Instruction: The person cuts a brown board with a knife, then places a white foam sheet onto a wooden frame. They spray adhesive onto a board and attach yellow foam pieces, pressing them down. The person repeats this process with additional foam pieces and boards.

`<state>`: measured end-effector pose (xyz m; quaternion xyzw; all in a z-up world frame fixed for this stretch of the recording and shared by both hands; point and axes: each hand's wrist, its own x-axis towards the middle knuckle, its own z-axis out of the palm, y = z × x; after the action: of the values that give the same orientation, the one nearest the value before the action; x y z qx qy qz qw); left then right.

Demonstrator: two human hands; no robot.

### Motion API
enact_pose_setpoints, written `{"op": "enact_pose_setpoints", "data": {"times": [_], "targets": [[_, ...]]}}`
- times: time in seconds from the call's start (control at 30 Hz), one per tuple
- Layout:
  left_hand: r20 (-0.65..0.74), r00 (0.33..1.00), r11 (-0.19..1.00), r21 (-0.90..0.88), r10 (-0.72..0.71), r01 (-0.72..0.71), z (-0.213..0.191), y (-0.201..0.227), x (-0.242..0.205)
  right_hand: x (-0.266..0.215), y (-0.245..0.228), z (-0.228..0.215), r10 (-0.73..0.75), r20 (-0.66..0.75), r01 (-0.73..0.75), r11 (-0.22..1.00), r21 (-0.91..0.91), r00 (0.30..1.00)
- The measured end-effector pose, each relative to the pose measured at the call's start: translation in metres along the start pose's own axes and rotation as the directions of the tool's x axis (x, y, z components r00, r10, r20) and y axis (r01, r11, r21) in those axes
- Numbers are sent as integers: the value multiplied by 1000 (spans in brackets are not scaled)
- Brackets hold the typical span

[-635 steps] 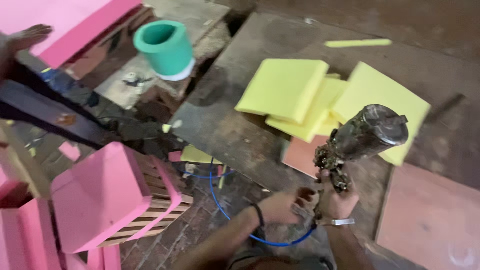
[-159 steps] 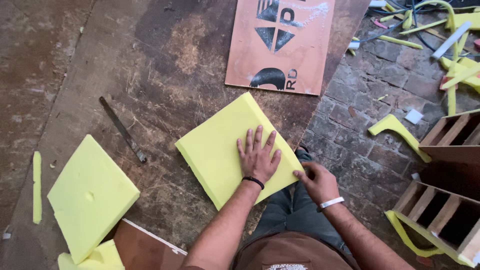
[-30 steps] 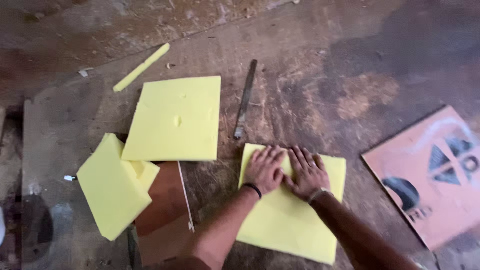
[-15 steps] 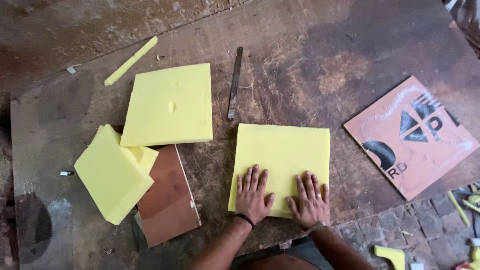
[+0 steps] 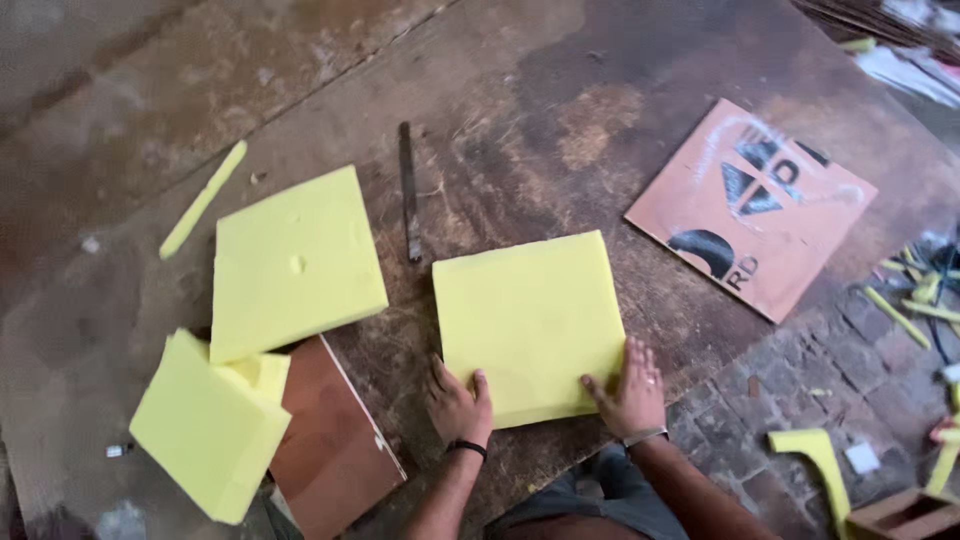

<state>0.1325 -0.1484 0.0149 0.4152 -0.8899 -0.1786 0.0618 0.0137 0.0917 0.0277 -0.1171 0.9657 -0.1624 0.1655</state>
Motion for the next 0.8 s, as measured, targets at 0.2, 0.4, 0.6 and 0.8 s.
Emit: {"op": "enact_pose_setpoints", "data": {"times": [0.2, 0.4, 0.6, 0.8], "targets": [[539, 776, 528, -577, -326, 623, -18, 27, 42, -18, 27, -21, 421, 168, -406, 576, 710, 891], [591, 806, 807, -489, 28, 331, 3, 120, 0, -99, 106, -77, 656, 257, -555, 297, 777, 710], [644, 707, 951, -277, 292, -140, 52, 238, -128, -246, 201, -70, 933, 50, -493, 142, 858, 357], [731, 396, 819, -402, 556, -409, 106, 305, -309, -417, 327, 14, 991, 57, -319, -15, 948, 122]]}}
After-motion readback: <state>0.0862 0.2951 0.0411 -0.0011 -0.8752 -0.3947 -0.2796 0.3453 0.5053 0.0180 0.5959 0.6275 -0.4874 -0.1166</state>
